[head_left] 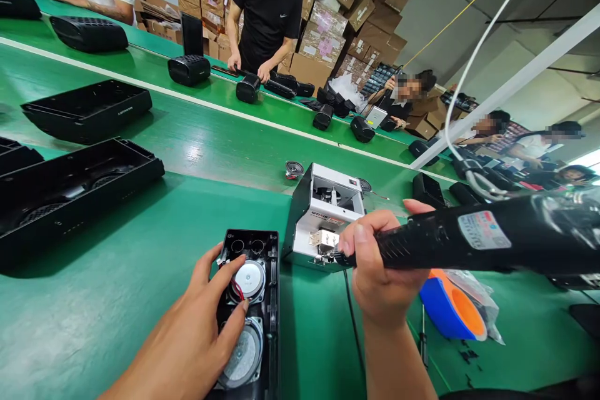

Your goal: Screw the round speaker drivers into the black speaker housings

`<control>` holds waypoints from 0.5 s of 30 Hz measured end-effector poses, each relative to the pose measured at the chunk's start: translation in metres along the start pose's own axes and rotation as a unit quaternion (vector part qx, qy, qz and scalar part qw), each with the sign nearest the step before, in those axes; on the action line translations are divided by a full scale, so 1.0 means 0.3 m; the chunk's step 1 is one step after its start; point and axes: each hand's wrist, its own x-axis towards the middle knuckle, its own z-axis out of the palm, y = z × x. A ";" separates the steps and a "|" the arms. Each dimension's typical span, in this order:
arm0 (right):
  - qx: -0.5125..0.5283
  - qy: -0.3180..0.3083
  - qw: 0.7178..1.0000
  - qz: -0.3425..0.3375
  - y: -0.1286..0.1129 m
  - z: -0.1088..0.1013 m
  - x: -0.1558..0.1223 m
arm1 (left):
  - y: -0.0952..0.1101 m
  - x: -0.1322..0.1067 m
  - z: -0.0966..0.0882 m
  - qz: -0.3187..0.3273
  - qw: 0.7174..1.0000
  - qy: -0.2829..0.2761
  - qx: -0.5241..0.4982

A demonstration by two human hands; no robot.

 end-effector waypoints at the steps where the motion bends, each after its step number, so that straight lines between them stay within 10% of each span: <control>1: -0.004 0.007 1.000 0.008 -0.002 0.003 -0.002 | 0.008 -0.001 -0.001 -0.002 1.000 0.011 -0.002; 8: 0.033 0.008 0.980 0.195 -0.068 -0.014 -0.071 | 0.053 -0.009 -0.005 -0.016 1.000 0.007 -0.016; 15: 0.124 0.032 0.975 0.183 -0.244 -0.029 -0.120 | 0.086 -0.022 -0.016 -0.032 0.999 0.001 -0.007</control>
